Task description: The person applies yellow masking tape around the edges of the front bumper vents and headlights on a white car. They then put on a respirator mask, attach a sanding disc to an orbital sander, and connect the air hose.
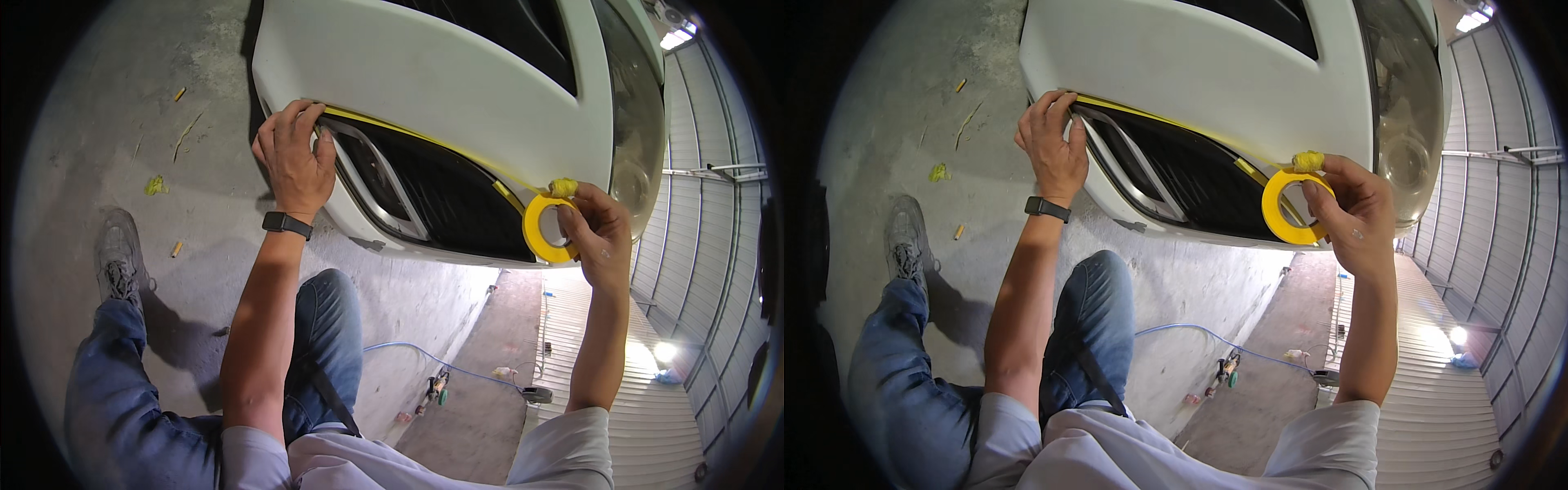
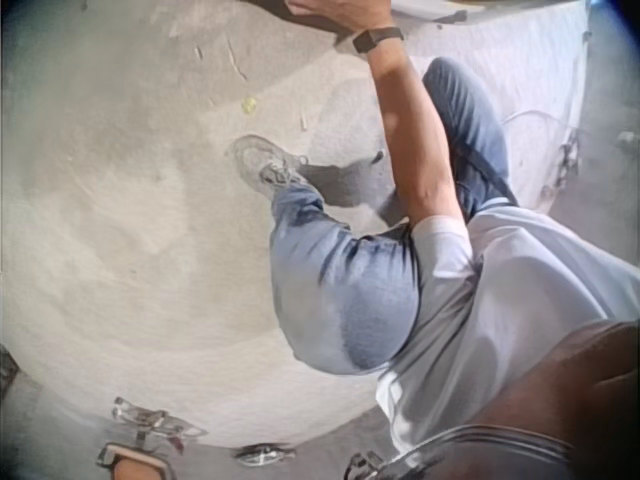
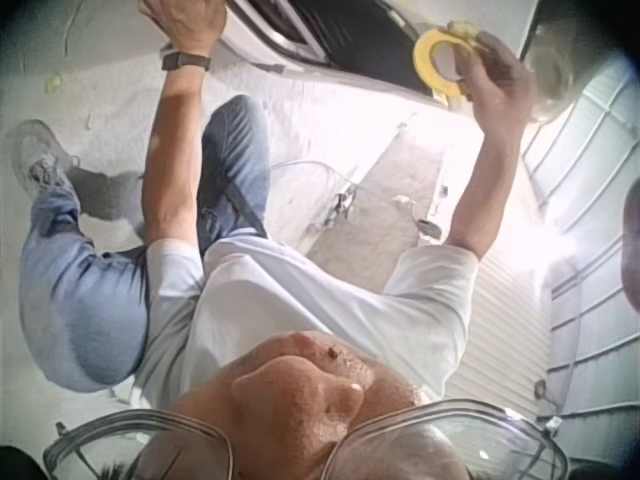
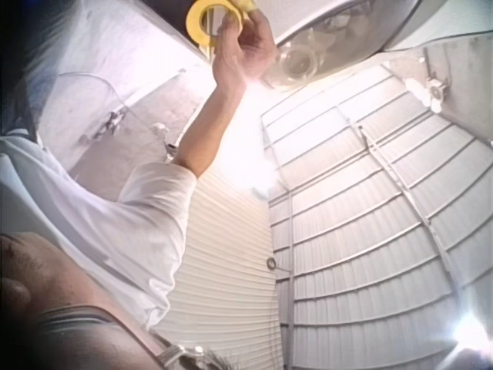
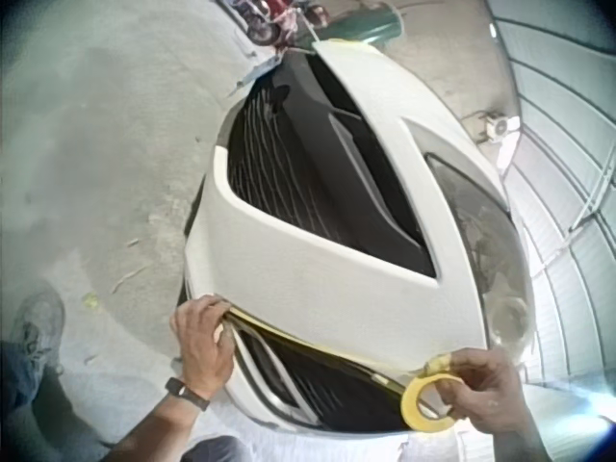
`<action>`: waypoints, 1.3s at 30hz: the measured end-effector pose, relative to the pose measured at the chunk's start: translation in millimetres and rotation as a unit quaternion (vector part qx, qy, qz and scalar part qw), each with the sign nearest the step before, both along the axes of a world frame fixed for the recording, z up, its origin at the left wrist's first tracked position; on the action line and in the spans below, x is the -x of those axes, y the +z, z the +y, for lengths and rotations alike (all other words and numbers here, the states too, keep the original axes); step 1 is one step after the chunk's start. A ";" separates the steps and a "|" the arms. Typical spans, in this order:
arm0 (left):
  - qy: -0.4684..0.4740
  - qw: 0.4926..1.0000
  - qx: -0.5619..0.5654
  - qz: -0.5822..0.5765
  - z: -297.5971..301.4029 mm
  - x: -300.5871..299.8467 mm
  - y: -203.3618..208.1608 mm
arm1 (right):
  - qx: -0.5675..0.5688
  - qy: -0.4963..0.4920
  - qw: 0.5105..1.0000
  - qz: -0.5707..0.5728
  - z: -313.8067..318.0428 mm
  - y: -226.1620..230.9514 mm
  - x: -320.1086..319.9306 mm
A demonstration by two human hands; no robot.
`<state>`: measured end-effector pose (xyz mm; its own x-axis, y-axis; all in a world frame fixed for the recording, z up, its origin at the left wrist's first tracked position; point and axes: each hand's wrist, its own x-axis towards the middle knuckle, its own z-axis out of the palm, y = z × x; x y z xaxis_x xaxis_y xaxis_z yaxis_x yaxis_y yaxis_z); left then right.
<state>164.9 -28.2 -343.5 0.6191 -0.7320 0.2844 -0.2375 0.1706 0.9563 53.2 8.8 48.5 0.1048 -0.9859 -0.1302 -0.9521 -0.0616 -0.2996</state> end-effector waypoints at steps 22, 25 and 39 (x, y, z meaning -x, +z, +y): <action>-0.059 0.968 0.242 -0.034 22.5 35.4 112.5 | 0.007 -0.015 0.999 -0.041 26.6 17.8 57.7; -0.072 0.959 0.267 -0.060 20.8 34.6 115.1 | 0.059 -0.010 0.997 -0.048 35.6 15.6 83.4; -0.141 0.925 0.293 -0.198 21.8 29.9 133.8 | 0.149 -0.122 0.976 -0.098 87.9 5.3 201.4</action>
